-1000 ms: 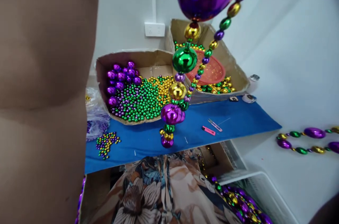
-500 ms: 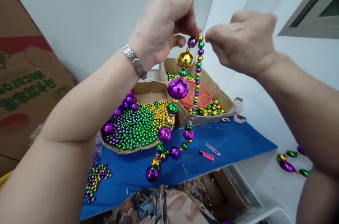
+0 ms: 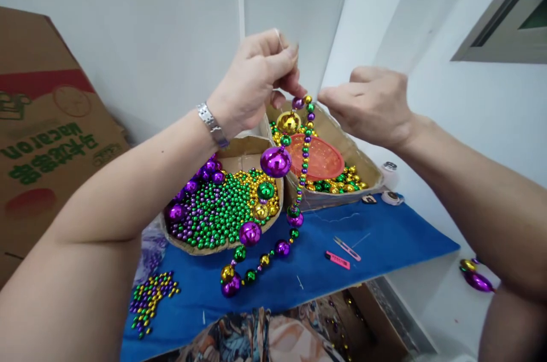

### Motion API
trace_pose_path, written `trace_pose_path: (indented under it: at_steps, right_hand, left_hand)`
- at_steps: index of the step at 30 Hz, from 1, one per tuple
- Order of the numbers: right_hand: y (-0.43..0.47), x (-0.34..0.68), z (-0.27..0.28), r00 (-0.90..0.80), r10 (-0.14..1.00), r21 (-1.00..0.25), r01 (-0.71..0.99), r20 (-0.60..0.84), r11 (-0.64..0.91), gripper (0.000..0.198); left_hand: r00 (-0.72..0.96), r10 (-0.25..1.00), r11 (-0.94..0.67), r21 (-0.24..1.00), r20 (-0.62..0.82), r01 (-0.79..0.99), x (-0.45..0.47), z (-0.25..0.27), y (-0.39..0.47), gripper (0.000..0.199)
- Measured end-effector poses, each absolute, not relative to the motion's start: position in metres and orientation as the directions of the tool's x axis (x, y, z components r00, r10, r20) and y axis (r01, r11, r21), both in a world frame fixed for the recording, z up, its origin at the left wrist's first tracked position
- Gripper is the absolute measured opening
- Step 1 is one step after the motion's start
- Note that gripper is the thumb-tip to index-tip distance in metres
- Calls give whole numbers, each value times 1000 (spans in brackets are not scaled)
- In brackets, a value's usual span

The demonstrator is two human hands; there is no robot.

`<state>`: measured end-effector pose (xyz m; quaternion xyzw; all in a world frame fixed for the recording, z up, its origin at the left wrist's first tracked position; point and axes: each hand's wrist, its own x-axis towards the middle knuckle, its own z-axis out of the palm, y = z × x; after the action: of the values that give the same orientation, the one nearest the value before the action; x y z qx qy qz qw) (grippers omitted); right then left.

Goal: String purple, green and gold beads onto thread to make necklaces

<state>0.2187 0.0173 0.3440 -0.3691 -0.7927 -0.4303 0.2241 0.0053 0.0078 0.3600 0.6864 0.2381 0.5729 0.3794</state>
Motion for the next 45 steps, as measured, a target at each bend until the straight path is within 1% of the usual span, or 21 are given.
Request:
trace_pose_path:
  at_steps: [2, 4, 7, 9, 12, 16, 18, 20, 23, 24, 26, 28, 29, 31, 33, 35, 39, 40, 42, 44, 45]
  right_hand:
    - [17, 218, 345, -645, 375, 562, 764, 666, 316, 50]
    - [17, 216, 342, -660, 369, 585, 751, 654, 306, 50]
    - [17, 215, 331, -694, 364, 612, 720, 621, 327, 51]
    - [17, 215, 324, -707, 356, 627, 707, 611, 328, 48]
    - [19, 216, 313, -710, 360, 611, 704, 605, 362, 43]
    - [26, 217, 290, -705, 421, 551, 709, 571, 440, 43]
    - [25, 216, 284, -695, 458, 536, 719, 554, 442, 45]
    - [20, 216, 288, -685, 493, 539, 728, 537, 424, 49]
    - [11, 217, 306, -637, 550, 557, 760, 540, 335, 50]
    - [10, 218, 311, -623, 555, 565, 768, 551, 301, 50]
    - [12, 220, 310, -623, 554, 569, 768, 553, 295, 50]
    - [17, 223, 294, -647, 544, 543, 756, 534, 365, 48]
    - [20, 224, 283, -657, 545, 519, 750, 521, 410, 47]
    - [25, 226, 259, -653, 555, 445, 758, 515, 478, 41]
    - [25, 228, 241, -632, 592, 373, 774, 500, 512, 35]
    - [20, 227, 230, -604, 632, 296, 793, 485, 532, 34]
    - [4, 223, 217, -557, 692, 136, 814, 459, 565, 38]
    - [2, 221, 212, -542, 697, 120, 821, 470, 557, 40]
    - [-1, 219, 201, -504, 689, 133, 845, 521, 517, 44]
    - [-3, 217, 190, -458, 665, 174, 876, 590, 449, 42]
    - [-4, 216, 185, -437, 653, 193, 890, 619, 412, 39]
  left_hand:
    - [218, 754, -614, 783, 620, -103, 4, 360, 7, 23]
    - [210, 751, -617, 779, 625, -111, 3, 355, 6, 22]
    - [247, 781, -562, 818, 574, -124, 3, 345, 3, 26]
    - [258, 786, -546, 826, 563, -141, 3, 339, 2, 28]
    - [233, 789, -551, 822, 569, -141, 1, 330, 4, 26]
    - [297, 796, -514, 848, 528, -130, -1, 310, 11, 28]
    - [299, 787, -532, 839, 540, -115, -1, 303, 12, 28]
    - [286, 761, -587, 806, 582, -77, 0, 304, 11, 28]
    - [267, 702, -682, 732, 660, -15, 3, 315, 11, 30]
    - [252, 694, -697, 717, 674, 2, 5, 318, 11, 30]
    - [243, 676, -719, 695, 696, 8, 7, 317, 13, 28]
    - [278, 660, -723, 690, 698, -19, 8, 306, 15, 24]
    - [308, 669, -706, 708, 677, -21, 8, 297, 15, 23]
    - [334, 730, -643, 765, 597, 38, 9, 277, 16, 22]
    - [354, 761, -612, 783, 544, 111, 11, 261, 17, 21]
    - [401, 737, -643, 747, 544, 168, 14, 250, 17, 18]
    - [506, 657, -739, 610, 558, 287, 20, 240, 16, 14]
    - [516, 655, -744, 591, 552, 312, 22, 238, 15, 13]
    - [516, 666, -735, 589, 539, 335, 26, 234, 16, 13]
    - [500, 692, -706, 631, 521, 322, 31, 229, 17, 14]
    - [482, 716, -678, 670, 506, 303, 33, 226, 18, 15]
